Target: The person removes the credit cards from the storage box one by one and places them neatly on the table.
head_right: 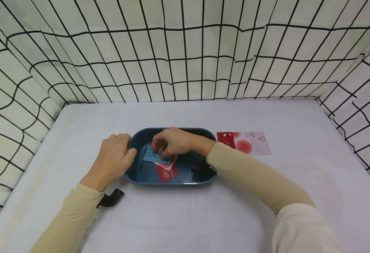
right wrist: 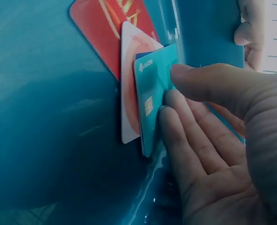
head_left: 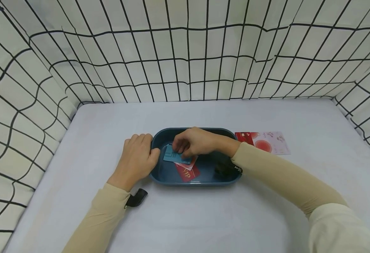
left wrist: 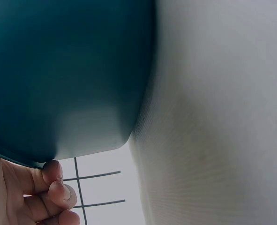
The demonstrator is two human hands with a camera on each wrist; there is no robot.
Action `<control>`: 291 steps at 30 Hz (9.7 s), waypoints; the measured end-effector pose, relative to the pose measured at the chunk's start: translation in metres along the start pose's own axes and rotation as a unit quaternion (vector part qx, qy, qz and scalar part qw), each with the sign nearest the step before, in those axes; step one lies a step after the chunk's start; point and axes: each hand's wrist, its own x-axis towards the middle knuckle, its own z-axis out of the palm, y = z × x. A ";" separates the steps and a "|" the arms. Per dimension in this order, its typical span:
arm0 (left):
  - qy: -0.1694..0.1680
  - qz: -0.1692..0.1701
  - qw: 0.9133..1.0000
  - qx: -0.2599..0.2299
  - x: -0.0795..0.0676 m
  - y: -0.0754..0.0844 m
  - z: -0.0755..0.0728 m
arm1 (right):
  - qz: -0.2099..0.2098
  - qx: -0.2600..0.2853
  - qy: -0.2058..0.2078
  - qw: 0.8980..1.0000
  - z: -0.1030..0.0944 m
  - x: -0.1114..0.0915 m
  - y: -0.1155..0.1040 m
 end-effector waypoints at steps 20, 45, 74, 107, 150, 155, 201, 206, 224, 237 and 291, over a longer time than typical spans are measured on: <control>0.009 0.001 1.000 -0.005 -0.001 0.001 0.001 | -0.005 -0.022 0.007 1.000 0.000 -0.002 -0.001; 0.005 -0.004 1.000 -0.011 0.001 0.000 0.003 | 0.002 -0.017 -0.009 1.000 0.002 -0.001 0.000; 0.005 -0.005 1.000 -0.016 0.001 0.000 0.002 | -0.001 -0.097 -0.035 0.995 0.004 -0.001 -0.005; 0.008 -0.001 1.000 -0.012 0.000 0.001 0.001 | 0.041 -0.079 -0.055 0.994 0.005 -0.001 -0.006; 0.015 0.001 1.000 -0.010 -0.001 0.002 0.003 | 0.019 -0.058 -0.097 0.993 0.000 -0.006 -0.004; 0.016 0.000 1.000 -0.009 -0.002 0.002 0.003 | 0.014 -0.046 -0.099 0.994 0.000 -0.005 -0.004; 0.013 -0.003 1.000 -0.013 -0.001 0.000 0.002 | -0.003 0.066 -0.114 0.991 -0.004 -0.006 -0.001; 0.005 -0.006 1.000 -0.016 -0.001 0.001 0.001 | -0.005 0.081 -0.109 0.991 -0.005 -0.007 -0.001; 0.009 -0.006 1.000 -0.004 -0.003 0.000 0.004 | -0.006 0.120 -0.058 0.991 -0.013 -0.021 -0.011; 0.015 -0.003 1.000 -0.005 -0.002 0.002 0.002 | -0.013 0.123 -0.021 0.992 -0.020 -0.033 -0.017; 0.012 -0.007 1.000 0.007 -0.003 0.004 0.001 | 0.072 0.199 0.162 0.964 -0.038 -0.107 -0.009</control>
